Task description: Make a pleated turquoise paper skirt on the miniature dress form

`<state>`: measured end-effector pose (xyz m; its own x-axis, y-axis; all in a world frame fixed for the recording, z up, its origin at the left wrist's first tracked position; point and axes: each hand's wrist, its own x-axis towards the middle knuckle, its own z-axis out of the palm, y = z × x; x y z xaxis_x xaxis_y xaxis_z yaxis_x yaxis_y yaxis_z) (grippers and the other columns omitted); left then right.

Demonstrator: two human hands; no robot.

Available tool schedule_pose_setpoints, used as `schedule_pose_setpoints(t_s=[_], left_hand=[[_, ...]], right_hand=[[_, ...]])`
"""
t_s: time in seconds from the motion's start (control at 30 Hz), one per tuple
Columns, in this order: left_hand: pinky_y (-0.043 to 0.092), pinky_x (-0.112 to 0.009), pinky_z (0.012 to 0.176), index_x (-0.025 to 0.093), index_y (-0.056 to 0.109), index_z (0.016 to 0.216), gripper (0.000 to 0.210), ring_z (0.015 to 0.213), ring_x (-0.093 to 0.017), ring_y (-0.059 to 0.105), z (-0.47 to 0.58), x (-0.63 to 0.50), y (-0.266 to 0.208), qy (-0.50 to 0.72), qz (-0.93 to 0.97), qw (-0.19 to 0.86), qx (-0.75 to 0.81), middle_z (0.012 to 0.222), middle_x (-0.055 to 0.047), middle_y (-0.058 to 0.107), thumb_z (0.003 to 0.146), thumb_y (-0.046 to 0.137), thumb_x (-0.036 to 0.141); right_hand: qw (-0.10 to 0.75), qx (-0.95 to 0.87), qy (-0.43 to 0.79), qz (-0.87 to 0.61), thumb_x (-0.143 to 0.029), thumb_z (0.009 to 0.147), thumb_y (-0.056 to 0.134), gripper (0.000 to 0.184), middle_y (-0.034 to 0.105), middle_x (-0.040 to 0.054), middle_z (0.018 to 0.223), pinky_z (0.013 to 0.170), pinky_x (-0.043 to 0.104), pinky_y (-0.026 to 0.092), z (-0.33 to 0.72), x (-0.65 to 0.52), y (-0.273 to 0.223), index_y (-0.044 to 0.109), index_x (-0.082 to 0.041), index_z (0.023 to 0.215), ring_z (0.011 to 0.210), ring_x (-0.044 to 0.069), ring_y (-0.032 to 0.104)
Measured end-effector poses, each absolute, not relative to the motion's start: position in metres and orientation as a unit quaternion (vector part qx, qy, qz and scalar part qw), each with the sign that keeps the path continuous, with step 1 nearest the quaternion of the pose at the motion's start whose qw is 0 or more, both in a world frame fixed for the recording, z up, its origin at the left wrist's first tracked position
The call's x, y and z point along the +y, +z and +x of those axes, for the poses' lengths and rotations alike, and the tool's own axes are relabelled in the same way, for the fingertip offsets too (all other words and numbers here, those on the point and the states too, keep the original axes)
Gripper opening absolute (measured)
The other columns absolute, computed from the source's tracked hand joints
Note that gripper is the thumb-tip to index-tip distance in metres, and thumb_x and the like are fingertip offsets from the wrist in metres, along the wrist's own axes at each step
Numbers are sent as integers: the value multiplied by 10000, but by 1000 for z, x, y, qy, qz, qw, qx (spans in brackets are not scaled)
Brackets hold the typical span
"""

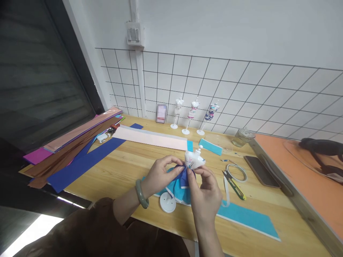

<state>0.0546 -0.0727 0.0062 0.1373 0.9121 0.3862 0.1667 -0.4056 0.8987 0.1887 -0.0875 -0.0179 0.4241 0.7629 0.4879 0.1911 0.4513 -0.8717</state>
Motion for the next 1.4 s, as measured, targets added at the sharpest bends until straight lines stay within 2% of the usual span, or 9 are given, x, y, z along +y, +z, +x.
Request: schedule_pose_setpoints(t_s=[0.17, 0.3, 0.4, 0.57, 0.63, 0.77, 0.93, 1.17, 1.4], left_hand=[[486, -330, 882, 173, 617, 850, 105, 941, -195, 635, 53, -77, 7, 510, 689, 339, 389, 950, -63, 698, 826, 594, 273], [462, -357, 905, 191, 590, 829, 103, 939, -202, 622, 54, -80, 8, 510, 716, 267, 394, 943, -54, 690, 744, 647, 203], [451, -366, 910, 193, 574, 786, 60, 915, -197, 621, 56, -81, 11, 515, 720, 244, 396, 902, -46, 689, 752, 620, 175], [484, -326, 860, 180, 584, 835, 103, 915, -182, 629, 51, -79, 15, 510, 688, 330, 399, 927, -62, 687, 861, 530, 264], [485, -312, 872, 167, 577, 900, 106, 938, -176, 629, 49, -75, 14, 513, 678, 356, 386, 949, -69, 678, 851, 552, 258], [466, -318, 919, 156, 551, 1077, 289, 962, -172, 625, 45, -68, 14, 509, 690, 364, 364, 966, -67, 663, 803, 615, 216], [467, -311, 898, 167, 554, 1185, 407, 935, -173, 619, 41, -63, 24, 464, 738, 352, 341, 985, -56, 663, 812, 636, 308], [470, -277, 826, 164, 651, 989, 256, 844, -160, 598, 40, -60, 33, 454, 751, 331, 348, 869, -31, 652, 862, 571, 372], [458, -279, 836, 160, 618, 1027, 273, 865, -159, 581, 34, -59, 30, 460, 735, 352, 353, 893, -31, 635, 845, 597, 362]], right_hand=[[683, -517, 166, -489, -345, 705, 730, 191, 641, 73, 903, 843, 406, 476, 190, -86, -19, 653, -174, 740, 909, 225, 621], [673, -532, 135, -495, -334, 726, 711, 163, 643, 67, 891, 834, 395, 466, 190, -87, -18, 660, -182, 755, 908, 222, 616], [661, -546, 119, -501, -307, 734, 705, 128, 645, 65, 900, 844, 387, 451, 190, -89, -17, 673, -186, 763, 920, 220, 611], [652, -562, 110, -498, -314, 751, 689, 135, 661, 82, 948, 819, 381, 468, 192, -91, -18, 685, -186, 794, 946, 231, 617], [650, -563, 125, -494, -323, 753, 685, 149, 667, 89, 966, 800, 374, 480, 192, -91, -19, 690, -185, 807, 949, 234, 622], [646, -563, 136, -497, -336, 745, 691, 160, 675, 94, 983, 784, 366, 492, 193, -91, -20, 697, -186, 800, 956, 238, 629], [648, -562, 144, -493, -330, 739, 699, 146, 677, 91, 1000, 797, 376, 503, 190, -90, -21, 696, -196, 795, 959, 237, 633], [633, -562, 193, -497, -352, 740, 701, 176, 676, 111, 1065, 830, 406, 509, 191, -91, -24, 704, -193, 817, 992, 255, 637], [641, -530, 283, -478, -336, 740, 710, 176, 684, 115, 1100, 912, 451, 485, 189, -92, -21, 717, -195, 845, 1050, 269, 629]])
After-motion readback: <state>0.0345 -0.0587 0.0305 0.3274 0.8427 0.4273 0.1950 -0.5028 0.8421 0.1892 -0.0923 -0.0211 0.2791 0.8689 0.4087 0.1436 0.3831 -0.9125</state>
